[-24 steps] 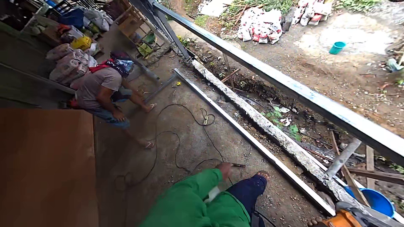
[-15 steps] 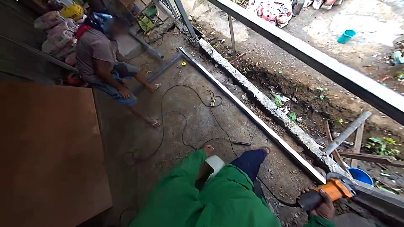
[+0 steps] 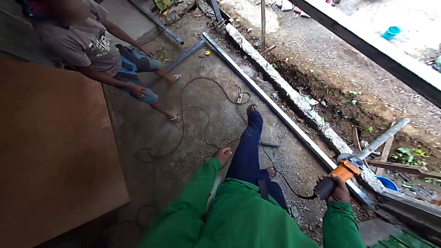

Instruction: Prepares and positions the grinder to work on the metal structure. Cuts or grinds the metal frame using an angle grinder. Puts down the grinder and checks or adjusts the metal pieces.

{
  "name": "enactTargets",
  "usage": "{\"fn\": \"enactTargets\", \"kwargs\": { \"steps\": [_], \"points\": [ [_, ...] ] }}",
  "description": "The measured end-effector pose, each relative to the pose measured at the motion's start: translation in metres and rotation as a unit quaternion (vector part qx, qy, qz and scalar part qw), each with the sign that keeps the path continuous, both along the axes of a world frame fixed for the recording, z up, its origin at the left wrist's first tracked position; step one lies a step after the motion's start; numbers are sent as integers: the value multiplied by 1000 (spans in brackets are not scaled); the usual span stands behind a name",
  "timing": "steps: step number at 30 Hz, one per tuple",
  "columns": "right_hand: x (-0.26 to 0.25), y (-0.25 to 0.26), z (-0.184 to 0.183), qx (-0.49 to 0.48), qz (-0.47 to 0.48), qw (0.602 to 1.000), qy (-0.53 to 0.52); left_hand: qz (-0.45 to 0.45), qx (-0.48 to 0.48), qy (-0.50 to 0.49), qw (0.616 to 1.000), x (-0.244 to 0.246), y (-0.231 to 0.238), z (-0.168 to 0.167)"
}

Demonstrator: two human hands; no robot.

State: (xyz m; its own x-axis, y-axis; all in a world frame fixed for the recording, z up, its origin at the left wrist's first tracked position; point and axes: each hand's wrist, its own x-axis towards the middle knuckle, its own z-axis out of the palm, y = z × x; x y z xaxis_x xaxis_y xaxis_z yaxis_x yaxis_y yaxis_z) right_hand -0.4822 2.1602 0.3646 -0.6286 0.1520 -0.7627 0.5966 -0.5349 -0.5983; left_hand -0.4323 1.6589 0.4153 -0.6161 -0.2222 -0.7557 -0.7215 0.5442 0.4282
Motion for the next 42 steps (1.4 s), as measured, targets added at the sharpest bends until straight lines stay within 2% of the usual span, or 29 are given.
{"fn": "enactTargets", "kwargs": {
  "steps": [4, 8, 14, 19, 22, 24, 26, 28, 29, 33, 35, 38, 42],
  "points": [
    [-15, -39, -3, -12, 48, 999, 9, 13, -23, 11, 1000, 10, -11, 2],
    [-32, -83, -11, -20, 82, 996, 4, 1, -45, -26, 999, 19, -34, -8],
    [-76, -168, -20, -42, 142, 989, 1, 13, -15, -70, 997, 12, -89, -18],
    [-126, -263, -33, -25, 220, 975, 11, 4, 13, -95, 995, -19, -156, -67],
    [-160, -334, -45, 5, 268, 963, 1, -13, 36, -101, 994, -51, -207, -114],
    [-179, -383, -55, 31, 305, 952, -8, -59, 35, -75, 995, -67, -242, -152],
    [-217, -450, -82, 23, 316, 948, -23, -123, 23, -92, 988, -101, -292, -193],
    [-225, -499, -98, 8, 335, 939, -74, -175, 47, -145, 973, -95, -312, -210],
    [-245, -533, -117, -8, 342, 936, -83, -188, 48, -149, 970, -108, -330, -220],
    [-299, -652, -196, -46, 399, 906, -136, -174, 82, -207, 959, -124, -373, -254],
    [-326, -714, -240, -26, 445, 883, -145, -164, 94, -227, 955, -131, -389, -271],
    [-358, -799, -302, 49, 545, 827, -128, -151, 98, -246, 952, -131, -405, -289],
    [-388, -896, -383, 116, 682, 716, -92, -109, 84, -253, 958, -131, -416, -303]
  ]
}}
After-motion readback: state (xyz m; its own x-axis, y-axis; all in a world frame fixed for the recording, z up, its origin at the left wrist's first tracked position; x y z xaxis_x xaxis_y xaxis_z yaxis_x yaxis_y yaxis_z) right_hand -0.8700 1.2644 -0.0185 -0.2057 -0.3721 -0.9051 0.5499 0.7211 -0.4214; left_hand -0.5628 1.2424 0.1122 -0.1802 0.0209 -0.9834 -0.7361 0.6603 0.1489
